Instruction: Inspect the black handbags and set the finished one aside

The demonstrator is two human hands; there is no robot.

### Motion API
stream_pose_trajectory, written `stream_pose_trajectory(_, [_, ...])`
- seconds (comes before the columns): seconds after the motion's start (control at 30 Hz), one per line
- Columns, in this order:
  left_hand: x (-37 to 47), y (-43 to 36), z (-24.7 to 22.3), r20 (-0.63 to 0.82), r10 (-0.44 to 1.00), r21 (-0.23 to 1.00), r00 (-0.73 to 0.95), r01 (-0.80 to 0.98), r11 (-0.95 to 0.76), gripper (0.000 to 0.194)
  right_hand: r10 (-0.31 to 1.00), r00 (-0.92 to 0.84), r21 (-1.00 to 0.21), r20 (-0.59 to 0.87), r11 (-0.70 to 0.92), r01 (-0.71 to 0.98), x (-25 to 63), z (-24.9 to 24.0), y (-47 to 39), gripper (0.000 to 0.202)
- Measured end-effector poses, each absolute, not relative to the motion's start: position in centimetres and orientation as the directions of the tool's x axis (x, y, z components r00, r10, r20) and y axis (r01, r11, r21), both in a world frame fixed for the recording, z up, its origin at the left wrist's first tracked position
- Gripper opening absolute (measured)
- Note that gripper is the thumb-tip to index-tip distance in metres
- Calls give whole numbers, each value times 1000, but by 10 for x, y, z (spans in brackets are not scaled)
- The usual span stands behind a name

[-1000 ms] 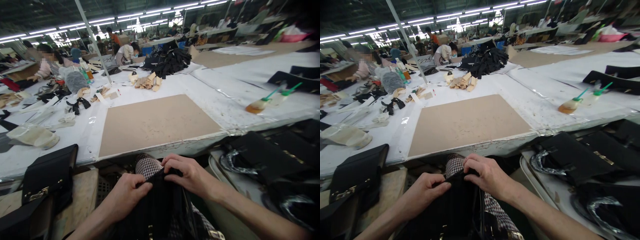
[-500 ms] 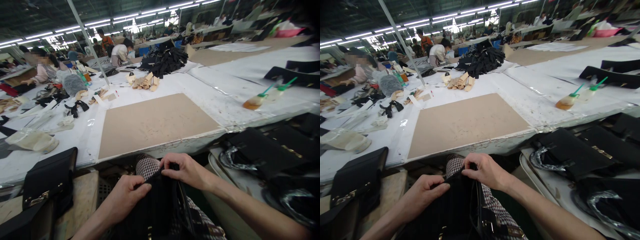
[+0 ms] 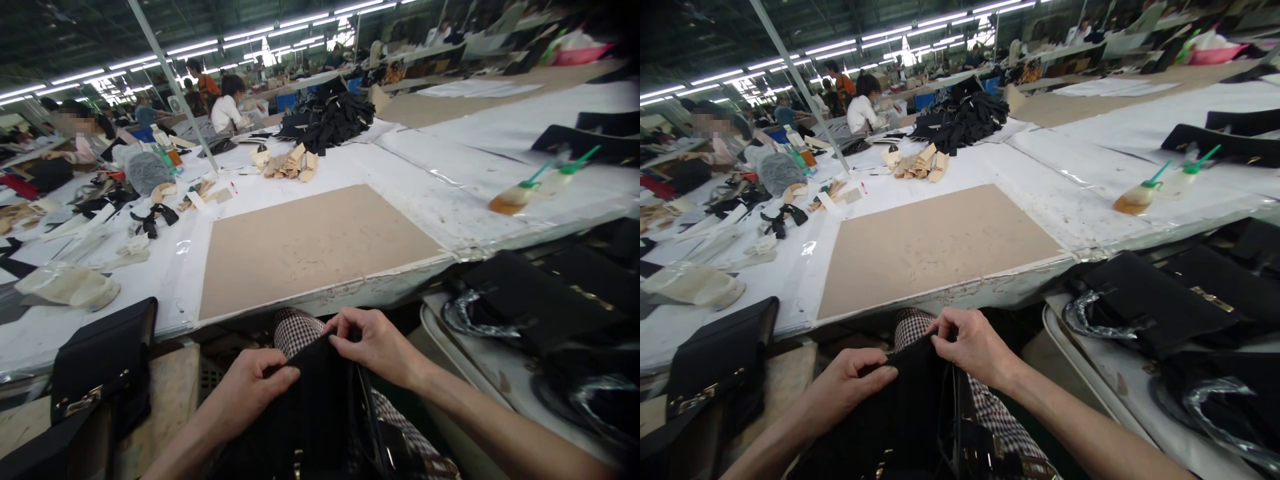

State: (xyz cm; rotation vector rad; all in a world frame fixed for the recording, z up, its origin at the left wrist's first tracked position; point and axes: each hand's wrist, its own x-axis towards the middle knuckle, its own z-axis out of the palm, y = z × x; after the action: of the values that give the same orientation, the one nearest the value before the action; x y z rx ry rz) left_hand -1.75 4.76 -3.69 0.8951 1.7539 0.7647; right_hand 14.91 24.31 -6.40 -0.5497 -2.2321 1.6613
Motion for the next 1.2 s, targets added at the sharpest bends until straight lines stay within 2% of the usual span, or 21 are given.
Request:
stream_pose_trajectory(0.1, [-23,54,-32,-470,852,838,-231,188,513,26,494,-869,-965,16,236,117,149,-67,241,19])
stream_pose_trajectory(0.17, [-25,63,-27,-438,875,854,-206,210,477,35,496,-868,-964,22,242,114,149,-67,239,19])
stream_pose_trajectory(0.23, [-24,75,-23,-388,905,865,-173,272,422,34,490,-871,-961,27,253,112,149,-66,237,19])
stream_pose_trajectory(0.33, [-19,90,-24,-293,945,845,-144,424,326,22,485,-873,-958,40,268,105,150,-66,237,18])
stream_pose_trajectory(0.5, [-9,102,-35,-173,977,774,-123,596,212,34,491,-870,-965,55,251,80,153,-72,240,18])
stream_pose_trajectory(0.63, [-6,108,-39,-194,965,699,-176,665,262,38,506,-861,-978,47,197,62,152,-76,243,23])
stream_pose_trajectory(0.7, [-7,114,-37,-218,961,673,-169,688,274,32,497,-867,-984,32,169,61,151,-77,246,26])
stream_pose_trajectory(0.77, [-8,120,-35,-245,962,706,-123,657,263,22,475,-880,-987,7,147,71,151,-77,250,27])
stream_pose_trajectory(0.83, [-9,124,-35,-259,963,780,-68,573,251,21,471,-882,-983,-17,153,101,157,-73,254,28])
stream_pose_trajectory(0.93, [-9,126,-39,-237,969,830,-68,504,238,20,504,-863,-933,19,319,166,180,-56,248,43])
stream_pose_trajectory(1.07, [-9,127,-48,-243,961,768,-134,578,275,19,475,-859,-716,192,666,208,223,-28,206,84])
stream_pose_trajectory(1.13, [-7,130,-52,-251,959,753,-132,596,279,19,470,-850,-622,238,746,239,235,-27,180,100])
stream_pose_trajectory(1.2, [-3,134,-54,-261,958,758,-118,589,279,22,521,-814,-587,257,753,297,237,-36,161,104])
